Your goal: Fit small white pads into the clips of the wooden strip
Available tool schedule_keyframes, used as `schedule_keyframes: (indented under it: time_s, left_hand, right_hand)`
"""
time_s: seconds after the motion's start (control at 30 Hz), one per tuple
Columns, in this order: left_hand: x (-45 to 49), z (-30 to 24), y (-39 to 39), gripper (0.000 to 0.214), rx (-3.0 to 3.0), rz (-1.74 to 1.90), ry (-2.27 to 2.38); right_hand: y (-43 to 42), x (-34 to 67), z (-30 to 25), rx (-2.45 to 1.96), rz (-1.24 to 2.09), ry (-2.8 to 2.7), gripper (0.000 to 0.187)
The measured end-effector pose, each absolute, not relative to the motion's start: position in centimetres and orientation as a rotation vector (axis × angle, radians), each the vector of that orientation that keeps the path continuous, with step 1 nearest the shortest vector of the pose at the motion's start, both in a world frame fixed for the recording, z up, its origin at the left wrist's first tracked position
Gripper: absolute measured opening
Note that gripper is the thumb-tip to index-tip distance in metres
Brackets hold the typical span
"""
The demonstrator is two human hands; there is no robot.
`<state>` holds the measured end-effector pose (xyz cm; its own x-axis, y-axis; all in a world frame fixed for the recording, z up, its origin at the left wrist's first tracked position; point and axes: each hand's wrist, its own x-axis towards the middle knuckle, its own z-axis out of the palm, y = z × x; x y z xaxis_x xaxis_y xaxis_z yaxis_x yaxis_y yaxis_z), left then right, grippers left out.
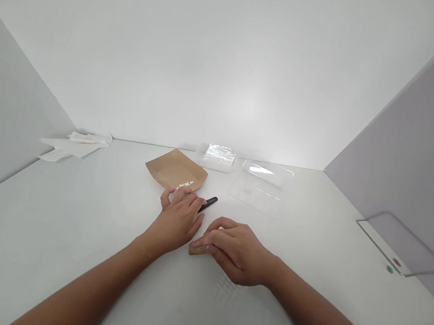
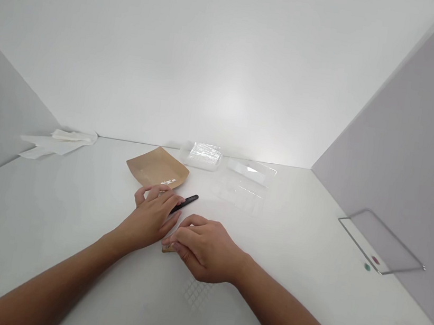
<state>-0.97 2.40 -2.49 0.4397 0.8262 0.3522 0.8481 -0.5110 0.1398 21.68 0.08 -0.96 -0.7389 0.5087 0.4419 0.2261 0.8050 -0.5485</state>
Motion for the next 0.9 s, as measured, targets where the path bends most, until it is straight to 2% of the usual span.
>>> schedule_keyframes:
  time_s: [0.57, 0.9]
  left_hand:
    - [-1.0, -2.1, 2.4, 0.018, -2.628, -0.543, -1.525]
    - [-1.1, -2.3, 2.3, 0.020, -2.630, -0.538, -1.515]
  right_hand:
    - [1.2, 22.1, -2.4, -0.588, 0.602, -2.298, 0.019]
    - [1.4, 22.1, -2.9, -0.587, 0.423, -2.191, 0.011]
